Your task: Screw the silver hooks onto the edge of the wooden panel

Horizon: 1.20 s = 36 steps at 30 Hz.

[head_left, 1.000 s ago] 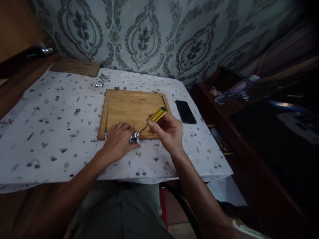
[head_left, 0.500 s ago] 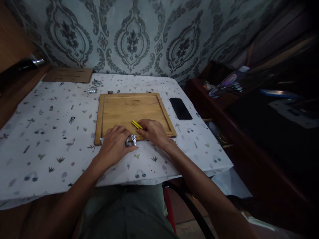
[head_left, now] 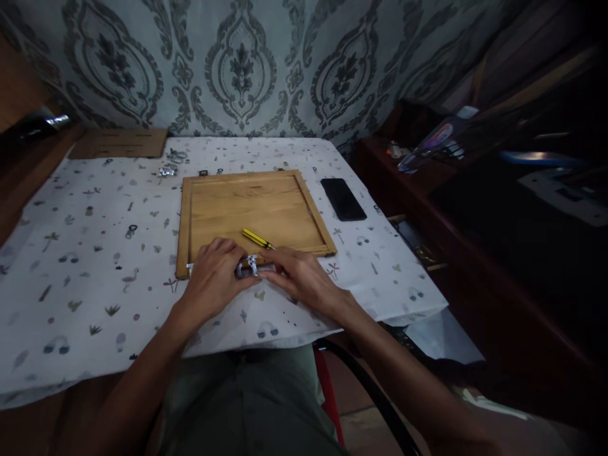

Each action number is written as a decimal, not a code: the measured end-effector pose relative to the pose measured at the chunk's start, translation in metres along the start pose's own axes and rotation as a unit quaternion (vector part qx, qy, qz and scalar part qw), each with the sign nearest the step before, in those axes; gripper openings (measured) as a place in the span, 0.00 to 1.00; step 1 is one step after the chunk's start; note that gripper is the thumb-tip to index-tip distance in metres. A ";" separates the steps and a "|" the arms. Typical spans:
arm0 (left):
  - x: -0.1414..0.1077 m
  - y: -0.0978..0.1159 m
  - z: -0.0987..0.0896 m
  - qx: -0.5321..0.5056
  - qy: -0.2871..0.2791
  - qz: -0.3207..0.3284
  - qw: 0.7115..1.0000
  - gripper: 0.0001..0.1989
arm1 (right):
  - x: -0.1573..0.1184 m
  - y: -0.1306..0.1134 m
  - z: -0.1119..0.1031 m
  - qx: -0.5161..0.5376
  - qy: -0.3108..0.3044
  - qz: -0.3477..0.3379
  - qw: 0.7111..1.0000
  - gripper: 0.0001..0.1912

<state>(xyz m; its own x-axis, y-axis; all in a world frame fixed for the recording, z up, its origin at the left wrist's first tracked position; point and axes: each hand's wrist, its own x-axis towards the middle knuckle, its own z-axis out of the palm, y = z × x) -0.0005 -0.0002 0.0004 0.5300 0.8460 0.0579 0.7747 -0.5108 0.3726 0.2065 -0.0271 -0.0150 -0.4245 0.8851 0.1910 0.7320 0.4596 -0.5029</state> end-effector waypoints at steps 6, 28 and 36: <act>-0.001 -0.002 0.003 0.007 0.013 0.012 1.000 0.15 | 0.004 0.000 0.008 0.017 -0.056 0.052 0.997 0.22; -0.002 -0.004 0.004 0.004 0.029 0.029 0.999 0.14 | 0.003 0.003 0.012 0.145 -0.051 0.096 0.983 0.22; -0.001 -0.001 0.001 -0.011 0.005 0.014 1.000 0.17 | 0.005 0.002 0.008 0.194 -0.054 0.080 0.976 0.24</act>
<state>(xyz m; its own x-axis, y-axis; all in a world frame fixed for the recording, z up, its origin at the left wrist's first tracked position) -0.0013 -0.0002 -0.0008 0.5481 0.8327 0.0789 0.7517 -0.5317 0.3903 0.2016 -0.0219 -0.0221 -0.3901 0.9208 0.0046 0.5458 0.2353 -0.8042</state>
